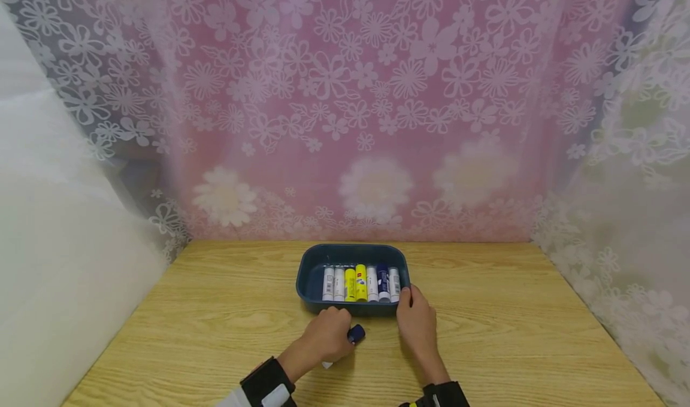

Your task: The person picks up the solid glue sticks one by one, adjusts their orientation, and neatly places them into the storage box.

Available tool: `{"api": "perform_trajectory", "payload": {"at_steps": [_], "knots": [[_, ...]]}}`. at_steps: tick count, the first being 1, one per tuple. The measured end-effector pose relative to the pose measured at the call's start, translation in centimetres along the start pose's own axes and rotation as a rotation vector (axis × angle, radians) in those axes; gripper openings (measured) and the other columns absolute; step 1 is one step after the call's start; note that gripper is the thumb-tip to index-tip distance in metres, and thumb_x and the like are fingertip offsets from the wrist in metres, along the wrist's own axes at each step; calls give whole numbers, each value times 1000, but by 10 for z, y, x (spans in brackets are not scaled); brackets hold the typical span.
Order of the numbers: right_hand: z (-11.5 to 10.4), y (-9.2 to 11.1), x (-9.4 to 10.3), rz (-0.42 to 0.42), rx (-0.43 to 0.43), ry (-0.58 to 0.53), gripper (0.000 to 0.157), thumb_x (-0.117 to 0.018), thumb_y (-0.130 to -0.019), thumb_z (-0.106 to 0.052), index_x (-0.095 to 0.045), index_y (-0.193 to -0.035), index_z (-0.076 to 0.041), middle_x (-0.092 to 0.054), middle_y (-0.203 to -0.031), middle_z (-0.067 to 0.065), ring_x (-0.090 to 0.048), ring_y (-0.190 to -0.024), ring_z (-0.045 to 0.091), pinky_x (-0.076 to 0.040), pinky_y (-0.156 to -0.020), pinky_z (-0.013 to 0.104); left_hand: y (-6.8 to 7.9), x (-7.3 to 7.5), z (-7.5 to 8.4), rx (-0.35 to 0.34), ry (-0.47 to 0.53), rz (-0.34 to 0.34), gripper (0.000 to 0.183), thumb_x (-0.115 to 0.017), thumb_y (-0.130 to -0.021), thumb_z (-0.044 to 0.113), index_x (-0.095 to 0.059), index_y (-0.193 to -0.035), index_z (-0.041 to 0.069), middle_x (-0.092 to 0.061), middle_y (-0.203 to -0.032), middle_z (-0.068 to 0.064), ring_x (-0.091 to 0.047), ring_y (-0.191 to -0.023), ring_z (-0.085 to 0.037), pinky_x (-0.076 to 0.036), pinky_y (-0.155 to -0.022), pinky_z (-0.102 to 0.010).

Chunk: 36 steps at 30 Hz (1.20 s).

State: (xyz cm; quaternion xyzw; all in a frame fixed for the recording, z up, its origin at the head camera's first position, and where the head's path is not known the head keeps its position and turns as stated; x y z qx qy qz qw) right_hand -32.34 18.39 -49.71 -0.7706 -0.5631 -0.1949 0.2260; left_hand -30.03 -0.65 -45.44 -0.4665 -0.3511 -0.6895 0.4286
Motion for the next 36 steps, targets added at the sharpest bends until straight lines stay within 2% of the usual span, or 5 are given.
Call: {"api": "perform_trajectory", "payload": {"at_steps": [18, 22, 27, 31, 36], "knots": [[-2, 2, 3, 22, 0, -1, 43, -36, -109, -27, -62, -133, -2, -67, -124, 22, -62, -108, 37, -50, -92, 57, -3, 8, 3, 8, 16, -23, 18, -82, -81, 13, -69, -89, 2, -57, -73, -3, -53, -64, -16, -46, -55, -28], [-2, 2, 3, 25, 3, 3, 43, -36, -109, -27, -62, -132, -2, -68, -121, 22, -62, -104, 35, -51, -90, 57, -2, 13, 5, -5, 21, -3, 18, -81, -83, 15, -69, -87, 2, -56, -72, -2, -52, -63, -16, -42, -53, -27], [-2, 3, 2, 23, 4, -3, 43, -37, -109, -27, -61, -134, -1, -67, -125, 23, -63, -111, 39, -50, -94, 59, -2, 23, 8, -37, 31, 43, 21, -82, -82, 18, -70, -84, 2, -57, -73, -3, -50, -63, -15, -40, -52, -26], [-1, 3, 3, 21, 5, -6, 44, -36, -110, -28, -60, -135, -1, -66, -127, 23, -63, -113, 39, -50, -95, 59, -4, 33, 12, -88, 19, 97, 21, -82, -81, 19, -66, -75, 6, -53, -67, 1, -46, -59, -12, -36, -49, -24], [-1, 2, 3, 18, 12, -8, 45, -35, -110, -29, -61, -135, -1, -67, -125, 22, -62, -108, 35, -51, -94, 57, -8, 41, 17, -100, 49, 128, 21, -81, -80, 15, -63, -71, 10, -51, -63, 4, -44, -56, -9, -34, -47, -23]]}}
Point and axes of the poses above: each hand's wrist, its own y-axis away from the middle knuckle, its own x-axis out of the back of the hand, z = x × y, the point moved 3 cm from there along -y, towards the middle knuckle
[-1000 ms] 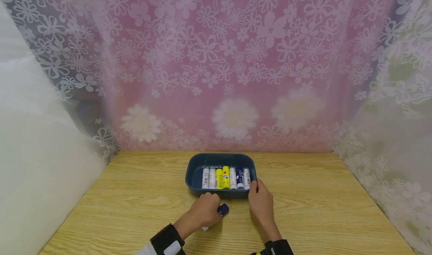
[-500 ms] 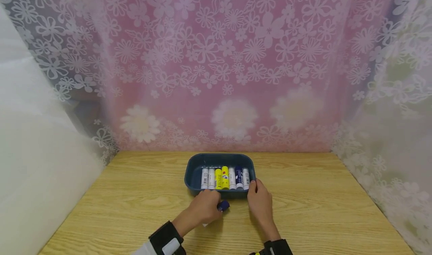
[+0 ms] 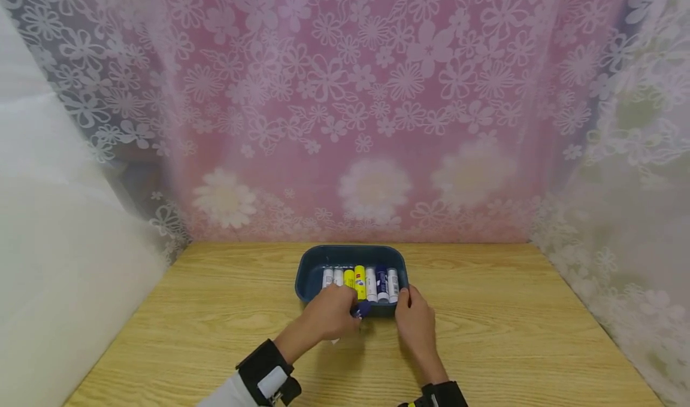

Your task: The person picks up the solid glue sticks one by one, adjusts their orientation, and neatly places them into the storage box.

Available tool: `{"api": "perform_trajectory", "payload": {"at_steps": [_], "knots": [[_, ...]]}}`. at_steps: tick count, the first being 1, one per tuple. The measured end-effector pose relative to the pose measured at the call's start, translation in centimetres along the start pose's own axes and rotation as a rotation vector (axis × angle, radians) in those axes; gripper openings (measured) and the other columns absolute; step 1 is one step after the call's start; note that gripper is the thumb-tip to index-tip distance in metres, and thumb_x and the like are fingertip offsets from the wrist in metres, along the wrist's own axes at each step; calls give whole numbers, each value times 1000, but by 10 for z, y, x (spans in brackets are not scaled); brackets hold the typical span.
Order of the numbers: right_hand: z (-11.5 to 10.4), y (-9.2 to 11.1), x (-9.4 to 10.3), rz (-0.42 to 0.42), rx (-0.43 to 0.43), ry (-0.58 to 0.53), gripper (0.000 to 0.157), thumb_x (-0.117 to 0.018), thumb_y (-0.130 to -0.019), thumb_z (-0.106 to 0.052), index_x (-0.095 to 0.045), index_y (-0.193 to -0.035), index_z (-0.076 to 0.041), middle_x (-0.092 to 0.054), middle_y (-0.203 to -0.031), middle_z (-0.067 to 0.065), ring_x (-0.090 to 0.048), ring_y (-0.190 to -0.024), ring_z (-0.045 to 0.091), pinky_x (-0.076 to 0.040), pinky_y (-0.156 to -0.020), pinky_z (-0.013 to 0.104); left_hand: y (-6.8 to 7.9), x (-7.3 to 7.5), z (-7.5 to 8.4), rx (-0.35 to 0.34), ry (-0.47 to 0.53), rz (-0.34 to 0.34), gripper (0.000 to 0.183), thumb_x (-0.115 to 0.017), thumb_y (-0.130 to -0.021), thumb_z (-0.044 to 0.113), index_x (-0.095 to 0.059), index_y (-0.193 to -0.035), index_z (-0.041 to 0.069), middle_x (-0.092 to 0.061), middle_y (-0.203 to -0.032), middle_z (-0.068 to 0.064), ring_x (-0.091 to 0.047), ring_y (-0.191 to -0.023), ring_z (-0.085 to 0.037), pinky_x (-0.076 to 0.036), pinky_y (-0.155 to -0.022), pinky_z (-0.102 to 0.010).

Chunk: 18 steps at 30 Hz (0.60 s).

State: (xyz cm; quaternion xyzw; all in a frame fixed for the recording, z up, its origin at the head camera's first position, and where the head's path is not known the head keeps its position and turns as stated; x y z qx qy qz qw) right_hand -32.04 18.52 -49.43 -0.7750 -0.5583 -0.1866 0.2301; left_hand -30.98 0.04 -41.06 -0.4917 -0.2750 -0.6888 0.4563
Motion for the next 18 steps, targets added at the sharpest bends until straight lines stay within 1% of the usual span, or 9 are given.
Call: {"api": "perform_trajectory", "payload": {"at_steps": [4, 7, 10, 12, 14, 18], "knots": [[-1, 0, 0, -1, 0, -5, 44, -36, -110, -28, -61, -134, -1, -67, -122, 21, -61, -105, 34, -51, -92, 54, -4, 5, 3, -7, 31, 24, 19, -80, -79, 11, -64, -71, 9, -52, -60, 4, -45, -53, -8, -35, -43, -22], [-1, 0, 0, 5, 0, 5, 42, -37, -109, -27, -63, -131, -2, -68, -115, 18, -59, -97, 30, -51, -85, 48, -7, 12, 5, 1, 62, 42, 16, -80, -79, 11, -65, -73, 8, -54, -61, 4, -47, -54, -8, -37, -43, -22], [-1, -1, 0, 10, 2, 11, 41, -37, -109, -27, -65, -128, -3, -68, -110, 16, -57, -92, 28, -49, -79, 42, -11, 20, 6, 8, 88, 69, 19, -79, -81, 13, -63, -71, 9, -52, -58, 5, -47, -51, -8, -35, -41, -22], [-1, -1, 0, 11, 2, 11, 41, -37, -109, -27, -65, -127, -3, -67, -108, 16, -57, -91, 28, -49, -77, 42, -14, 24, 5, 8, 105, 84, 25, -77, -84, 13, -59, -67, 11, -47, -54, 5, -45, -46, -8, -31, -40, -22], [0, -1, 0, 15, 1, 11, 42, -37, -109, -27, -65, -128, -3, -68, -110, 17, -59, -94, 29, -51, -80, 45, -18, 28, 4, 5, 108, 104, 34, -74, -85, 13, -50, -61, 13, -38, -50, 6, -37, -41, -7, -25, -39, -21], [0, -1, -2, 18, 3, 9, 42, -36, -109, -28, -65, -129, -3, -69, -114, 18, -61, -98, 31, -51, -85, 50, -26, 35, -1, 30, 137, 135, 45, -70, -87, 11, -36, -59, 17, -25, -51, 7, -26, -40, -8, -17, -41, -21]]}}
Point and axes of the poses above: each hand's wrist, its own y-axis away from the middle knuckle, its own x-axis out of the back of the hand, z = x × y, the point moved 3 cm from there along -y, towards the middle knuckle
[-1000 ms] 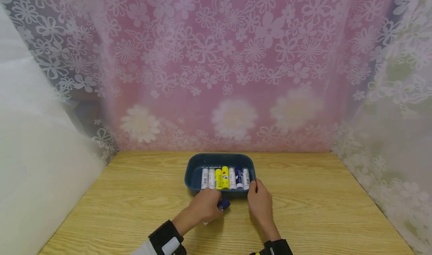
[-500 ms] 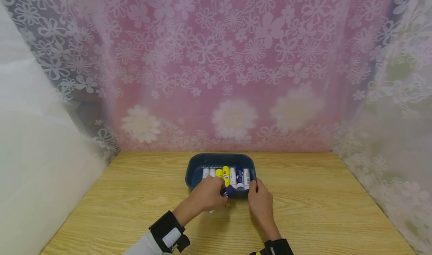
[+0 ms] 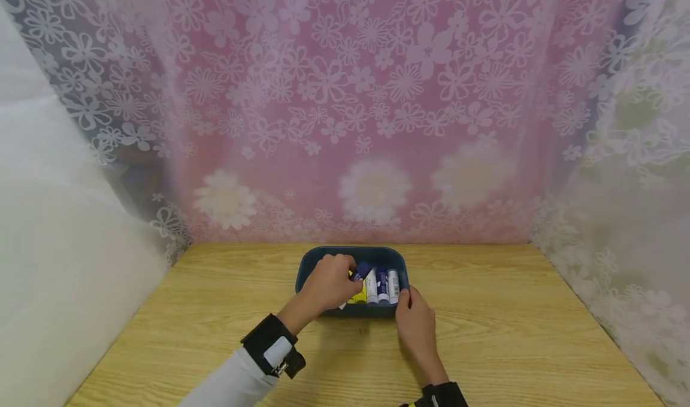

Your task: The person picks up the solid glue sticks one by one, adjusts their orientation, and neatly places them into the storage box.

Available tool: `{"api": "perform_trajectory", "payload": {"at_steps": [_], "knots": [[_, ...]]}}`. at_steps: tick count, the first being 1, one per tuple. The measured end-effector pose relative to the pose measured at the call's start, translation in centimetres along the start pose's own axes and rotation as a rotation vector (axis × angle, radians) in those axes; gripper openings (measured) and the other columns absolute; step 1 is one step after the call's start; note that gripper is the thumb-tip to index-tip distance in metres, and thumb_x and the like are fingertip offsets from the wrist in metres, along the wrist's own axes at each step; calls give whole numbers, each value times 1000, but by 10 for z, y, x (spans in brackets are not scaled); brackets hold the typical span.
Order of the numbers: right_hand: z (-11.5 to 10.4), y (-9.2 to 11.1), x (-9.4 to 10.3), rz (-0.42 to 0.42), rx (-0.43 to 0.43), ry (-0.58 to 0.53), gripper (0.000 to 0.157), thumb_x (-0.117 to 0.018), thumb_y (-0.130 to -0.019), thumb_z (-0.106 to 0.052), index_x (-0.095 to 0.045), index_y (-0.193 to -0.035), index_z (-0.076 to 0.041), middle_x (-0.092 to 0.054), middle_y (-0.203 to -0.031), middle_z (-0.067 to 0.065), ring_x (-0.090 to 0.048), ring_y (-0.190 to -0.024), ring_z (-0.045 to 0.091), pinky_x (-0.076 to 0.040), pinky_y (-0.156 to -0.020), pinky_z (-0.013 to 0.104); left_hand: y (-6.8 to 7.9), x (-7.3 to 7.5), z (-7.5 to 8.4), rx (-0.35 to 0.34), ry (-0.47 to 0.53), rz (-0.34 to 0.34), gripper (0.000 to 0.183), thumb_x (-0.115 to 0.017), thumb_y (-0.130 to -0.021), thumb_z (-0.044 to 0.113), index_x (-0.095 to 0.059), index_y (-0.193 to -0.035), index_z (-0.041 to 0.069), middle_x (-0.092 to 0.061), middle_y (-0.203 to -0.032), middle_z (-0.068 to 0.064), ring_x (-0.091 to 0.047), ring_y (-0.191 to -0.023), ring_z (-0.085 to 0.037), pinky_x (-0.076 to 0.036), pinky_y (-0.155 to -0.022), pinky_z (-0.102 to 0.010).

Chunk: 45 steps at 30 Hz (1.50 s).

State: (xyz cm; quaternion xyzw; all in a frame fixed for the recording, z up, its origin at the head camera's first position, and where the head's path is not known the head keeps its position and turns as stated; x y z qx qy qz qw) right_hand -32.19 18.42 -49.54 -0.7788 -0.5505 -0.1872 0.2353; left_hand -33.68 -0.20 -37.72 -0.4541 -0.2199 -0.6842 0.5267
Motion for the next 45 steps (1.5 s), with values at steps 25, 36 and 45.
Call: {"api": "perform_trajectory", "payload": {"at_steps": [25, 36, 45], "knots": [[1, 7, 1, -30, -27, -34, 46, -35, -110, -27, -56, -140, 1, -62, -135, 26, -57, -128, 46, -46, -104, 62, -29, 6, -45, 140, 81, 188, 12, -73, -91, 12, -71, -86, 2, -68, -72, -8, -57, -55, -15, -46, -48, -24], [3, 2, 0, -29, -29, -32, 46, -35, -110, -28, -56, -141, -1, -61, -137, 26, -55, -130, 45, -44, -106, 62, -30, 0, -81, 256, 56, 225, 17, -73, -88, 10, -71, -98, -4, -71, -85, -13, -64, -67, -20, -53, -52, -29], [-1, 1, 0, -17, -16, -27, 45, -36, -110, -26, -58, -139, 0, -63, -134, 26, -57, -127, 45, -46, -104, 62, -27, -5, -90, 285, 4, 203, 18, -73, -86, 9, -68, -72, -1, -58, -62, -5, -52, -51, -16, -36, -41, -24]]}}
Point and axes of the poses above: each hand's wrist, its own y-axis away from the middle knuckle, its own x-axis out of the back of the hand, z = x × y, the point moved 3 cm from there along -y, towards the middle knuckle
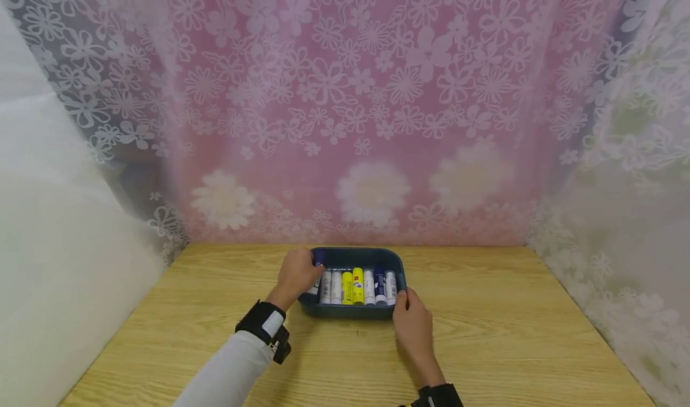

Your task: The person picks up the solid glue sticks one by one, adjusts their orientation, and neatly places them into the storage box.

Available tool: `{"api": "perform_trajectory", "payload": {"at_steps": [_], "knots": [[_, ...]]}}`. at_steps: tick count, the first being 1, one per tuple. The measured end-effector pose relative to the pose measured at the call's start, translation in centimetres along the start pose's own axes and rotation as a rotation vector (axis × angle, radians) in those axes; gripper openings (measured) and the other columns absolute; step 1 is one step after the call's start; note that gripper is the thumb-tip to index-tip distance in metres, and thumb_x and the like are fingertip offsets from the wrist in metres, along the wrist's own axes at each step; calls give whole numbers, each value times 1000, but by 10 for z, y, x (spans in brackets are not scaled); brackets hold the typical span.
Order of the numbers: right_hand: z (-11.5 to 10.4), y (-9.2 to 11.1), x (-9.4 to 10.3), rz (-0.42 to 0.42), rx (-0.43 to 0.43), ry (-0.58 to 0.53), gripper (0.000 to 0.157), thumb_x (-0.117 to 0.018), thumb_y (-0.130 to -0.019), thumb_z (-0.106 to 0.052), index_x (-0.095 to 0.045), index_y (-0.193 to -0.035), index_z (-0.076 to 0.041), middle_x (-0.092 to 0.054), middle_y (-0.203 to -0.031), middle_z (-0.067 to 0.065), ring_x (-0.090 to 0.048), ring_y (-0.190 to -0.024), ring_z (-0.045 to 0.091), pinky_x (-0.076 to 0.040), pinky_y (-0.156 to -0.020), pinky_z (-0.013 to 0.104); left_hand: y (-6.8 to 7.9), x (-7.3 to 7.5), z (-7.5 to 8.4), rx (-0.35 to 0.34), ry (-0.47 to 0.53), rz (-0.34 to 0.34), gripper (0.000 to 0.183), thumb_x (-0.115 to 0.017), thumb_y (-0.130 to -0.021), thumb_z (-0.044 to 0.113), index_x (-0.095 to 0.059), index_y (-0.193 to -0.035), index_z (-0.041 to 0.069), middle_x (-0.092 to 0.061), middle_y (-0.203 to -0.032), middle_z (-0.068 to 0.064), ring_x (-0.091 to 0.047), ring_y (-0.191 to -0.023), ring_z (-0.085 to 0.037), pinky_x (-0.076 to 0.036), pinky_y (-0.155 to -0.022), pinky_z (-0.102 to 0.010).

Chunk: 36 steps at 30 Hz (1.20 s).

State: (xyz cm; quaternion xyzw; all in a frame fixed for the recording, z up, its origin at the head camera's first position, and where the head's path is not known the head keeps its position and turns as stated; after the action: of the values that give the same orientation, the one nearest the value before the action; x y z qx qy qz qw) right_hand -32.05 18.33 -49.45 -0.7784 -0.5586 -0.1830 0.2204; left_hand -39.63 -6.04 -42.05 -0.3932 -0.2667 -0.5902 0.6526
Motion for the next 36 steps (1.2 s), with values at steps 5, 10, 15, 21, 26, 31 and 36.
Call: {"api": "perform_trajectory", "payload": {"at_steps": [5, 10, 15, 21, 26, 31, 36], "knots": [[0, 0, 1, 15, 4, 11, 44, -37, -109, -26, -59, -137, -1, -64, -131, 25, -59, -124, 45, -47, -102, 61, 0, -7, -3, -4, -36, -11, 18, -75, -86, 12, -69, -75, -1, -59, -65, -5, -53, -56, -17, -41, -45, -28], [1, 0, 1, 17, 1, 7, 44, -37, -109, -26, -58, -138, -1, -63, -133, 25, -58, -126, 46, -46, -104, 61, 1, -14, -5, -5, -68, -4, 16, -76, -86, 13, -69, -77, 1, -62, -68, -5, -56, -60, -17, -45, -48, -30], [1, -1, -1, 12, -2, 9, 44, -36, -109, -27, -59, -138, -1, -64, -133, 25, -58, -126, 46, -47, -103, 62, 1, -18, -6, -13, -100, 17, 17, -77, -85, 13, -69, -79, 0, -62, -67, -5, -59, -60, -18, -47, -48, -33], [1, -2, -2, 2, 3, 15, 46, -35, -110, -28, -58, -139, -1, -63, -134, 25, -57, -127, 47, -46, -102, 63, 1, -22, -5, -6, -138, -1, 15, -76, -86, 11, -69, -87, -3, -66, -72, -9, -64, -66, -20, -53, -53, -36], [2, -1, -2, 7, 7, 12, 44, -36, -110, -27, -59, -137, -1, -65, -131, 24, -59, -125, 45, -47, -101, 61, 0, -24, -4, 7, -154, -31, 11, -74, -87, 7, -68, -85, -1, -65, -74, -9, -64, -67, -22, -53, -53, -36], [2, -1, -1, 11, 5, 7, 44, -37, -109, -26, -58, -139, -1, -64, -133, 25, -57, -128, 46, -47, -103, 62, 1, -27, -1, -10, -189, -24, 5, -73, -86, 3, -69, -87, -1, -71, -83, -15, -72, -78, -30, -59, -62, -42], [2, -1, -1, 11, 1, 9, 44, -36, -109, -26, -58, -139, -1, -64, -134, 25, -57, -128, 47, -47, -103, 62, 1, -29, 0, -18, -209, -40, 6, -74, -86, 3, -71, -89, -1, -73, -86, -17, -73, -83, -33, -61, -65, -44]]}}
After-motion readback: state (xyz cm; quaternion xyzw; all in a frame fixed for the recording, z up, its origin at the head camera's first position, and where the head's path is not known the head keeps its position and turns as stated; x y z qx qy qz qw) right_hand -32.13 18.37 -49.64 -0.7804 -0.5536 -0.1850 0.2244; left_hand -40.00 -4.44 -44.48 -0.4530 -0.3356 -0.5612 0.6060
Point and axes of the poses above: each hand's wrist, its own y-axis away from the middle knuckle, its own x-axis out of the back of the hand, z = x × y, the point moved 3 cm from there along -y, towards the middle knuckle
